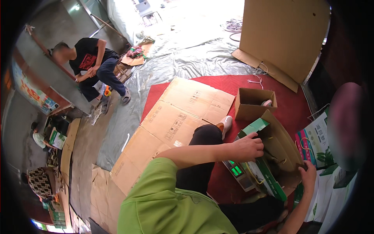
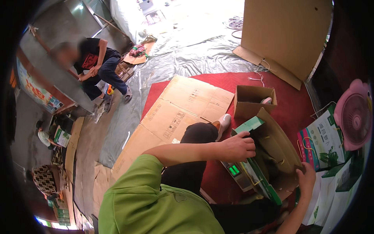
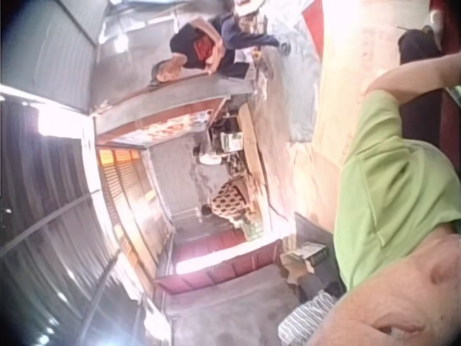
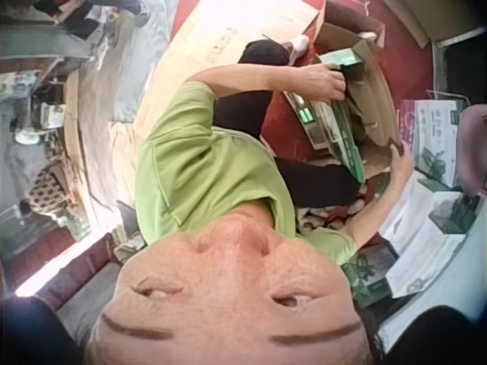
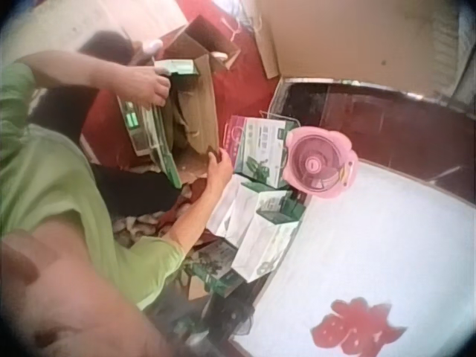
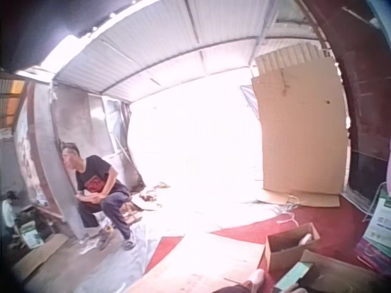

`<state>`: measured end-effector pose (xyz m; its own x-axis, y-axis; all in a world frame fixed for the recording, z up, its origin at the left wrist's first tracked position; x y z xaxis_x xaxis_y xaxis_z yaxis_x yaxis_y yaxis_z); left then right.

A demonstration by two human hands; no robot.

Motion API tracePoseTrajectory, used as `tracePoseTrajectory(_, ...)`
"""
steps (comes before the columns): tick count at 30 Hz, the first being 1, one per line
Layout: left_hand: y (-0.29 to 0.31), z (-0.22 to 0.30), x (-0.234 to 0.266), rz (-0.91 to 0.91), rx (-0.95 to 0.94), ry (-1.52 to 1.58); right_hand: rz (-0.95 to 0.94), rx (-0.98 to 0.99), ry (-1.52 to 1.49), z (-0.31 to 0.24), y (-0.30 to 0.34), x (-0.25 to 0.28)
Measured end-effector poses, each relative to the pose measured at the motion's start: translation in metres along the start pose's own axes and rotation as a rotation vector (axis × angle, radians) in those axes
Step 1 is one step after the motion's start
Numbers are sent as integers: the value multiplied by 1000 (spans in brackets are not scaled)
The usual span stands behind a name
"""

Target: Pick up radishes from a pile on the floor, weigh them in a cardboard box on an electronic scale, and organize the packed boxes.

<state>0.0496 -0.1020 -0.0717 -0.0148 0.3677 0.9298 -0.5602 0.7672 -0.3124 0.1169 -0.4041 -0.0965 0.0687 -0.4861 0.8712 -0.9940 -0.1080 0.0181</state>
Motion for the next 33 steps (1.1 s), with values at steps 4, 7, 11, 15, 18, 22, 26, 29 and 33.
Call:
tracePoseTrajectory(4, 5, 5, 2, -28, 52, -37, -93, -17, 23, -19, -3, -7)
tracePoseTrajectory(7, 8, 13, 5, -104, 112, -53, -115, 10, 43, -24, -3, -10)
tracePoseTrajectory(11, 15, 26, 17, -117, 132, -111, -90, 67, 68, -17, -7, -18)
tracePoseTrajectory(15, 19, 37, 28, -101, 128, -149, -54, 97, 165, -3, -12, -25)
tracePoseTrajectory(18, 12, 34, 39, -105, 113, -159, -33, 111, 203, 2, -13, -28)
tracePoseTrajectory(22, -9, 24, 27, -61, 110, -73, -80, 99, 170, -5, -12, -26)
tracePoseTrajectory(26, -24, 14, -22, -211, 114, -115, -101, 123, 215, -11, -16, -25)
tracePoseTrajectory(29, -30, 17, -38, -146, 91, -186, -158, 96, 232, -15, -14, -24)
tracePoseTrajectory(33, -32, 11, -42, -256, 149, -179, -178, 83, 153, -18, -16, -24)
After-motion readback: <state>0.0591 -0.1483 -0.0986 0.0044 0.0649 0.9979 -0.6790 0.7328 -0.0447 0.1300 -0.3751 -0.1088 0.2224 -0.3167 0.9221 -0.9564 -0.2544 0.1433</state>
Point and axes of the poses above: each hand's wrist, its own y-axis away from the middle knuckle, its own x-axis out of the back of the hand, z = x × y, the point moved 9 cm from there along -y, towards the middle knuckle, and after that the axes turned 1 degree about y, right-handed, at the moved point
